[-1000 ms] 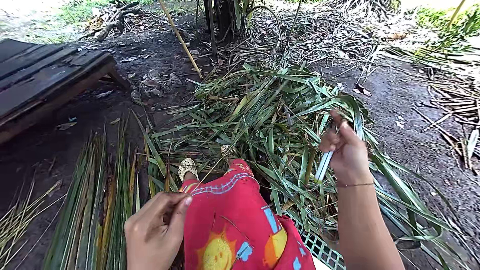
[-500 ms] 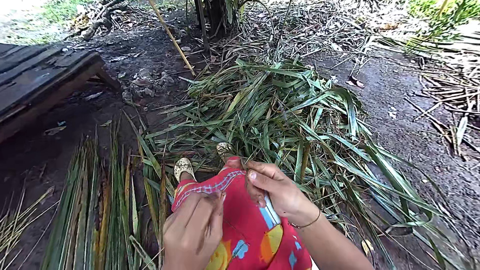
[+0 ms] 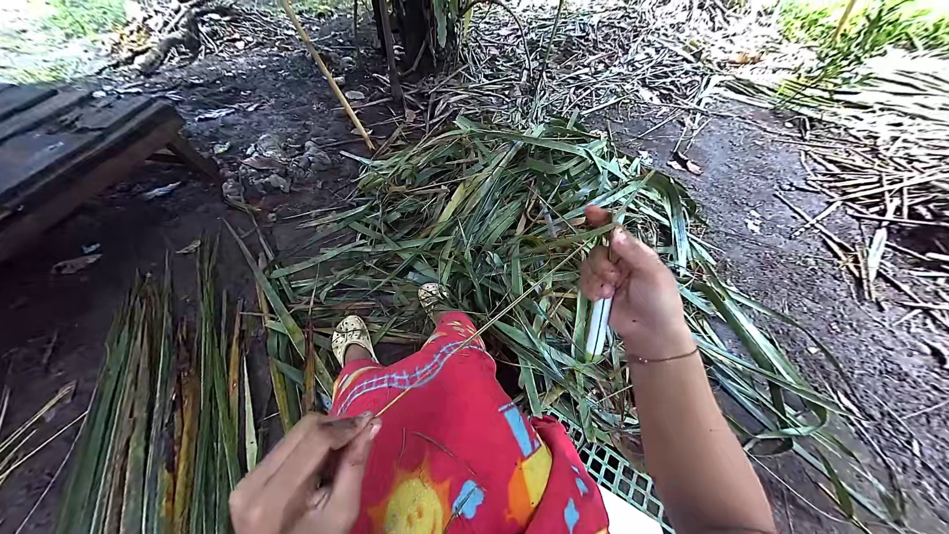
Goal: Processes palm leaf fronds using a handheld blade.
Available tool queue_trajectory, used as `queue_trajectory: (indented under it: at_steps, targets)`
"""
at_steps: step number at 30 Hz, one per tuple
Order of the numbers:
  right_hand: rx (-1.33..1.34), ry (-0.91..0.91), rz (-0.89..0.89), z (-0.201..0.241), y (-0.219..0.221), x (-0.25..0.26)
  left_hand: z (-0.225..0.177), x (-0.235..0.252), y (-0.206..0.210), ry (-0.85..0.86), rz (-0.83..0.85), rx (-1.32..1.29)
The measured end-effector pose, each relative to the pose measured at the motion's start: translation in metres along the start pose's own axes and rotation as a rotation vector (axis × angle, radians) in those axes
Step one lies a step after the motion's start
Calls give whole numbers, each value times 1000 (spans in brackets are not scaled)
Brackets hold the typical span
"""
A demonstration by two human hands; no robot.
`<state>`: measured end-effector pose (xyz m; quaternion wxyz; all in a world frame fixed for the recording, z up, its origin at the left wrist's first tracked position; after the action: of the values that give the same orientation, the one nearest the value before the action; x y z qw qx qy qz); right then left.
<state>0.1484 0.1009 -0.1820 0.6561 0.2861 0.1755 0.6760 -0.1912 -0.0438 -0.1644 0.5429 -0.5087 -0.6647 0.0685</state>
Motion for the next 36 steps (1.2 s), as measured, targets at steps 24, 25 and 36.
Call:
queue_trajectory:
  at_steps: [24, 25, 36]
  targets:
    - [-498, 456, 399, -92, 28, -56, 17, -1, 16, -309, -165, -107]
    - [-357, 446, 462, -93, 56, -66, 10, 3, 22, -285, -152, -120]
    - [80, 322, 447, -83, 103, -64, -10, -2, 24, -339, 12, -365]
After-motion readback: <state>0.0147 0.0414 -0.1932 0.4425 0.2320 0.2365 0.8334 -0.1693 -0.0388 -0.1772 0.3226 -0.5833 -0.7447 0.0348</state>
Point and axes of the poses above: each hand's wrist, its own x-axis towards the middle knuckle, its own y-axis out of the palm, z = x × y, the point moved 7 cm from there along x, towards the middle knuckle, and after that the axes turned 12 degrees about x, right-handed, at the moved point
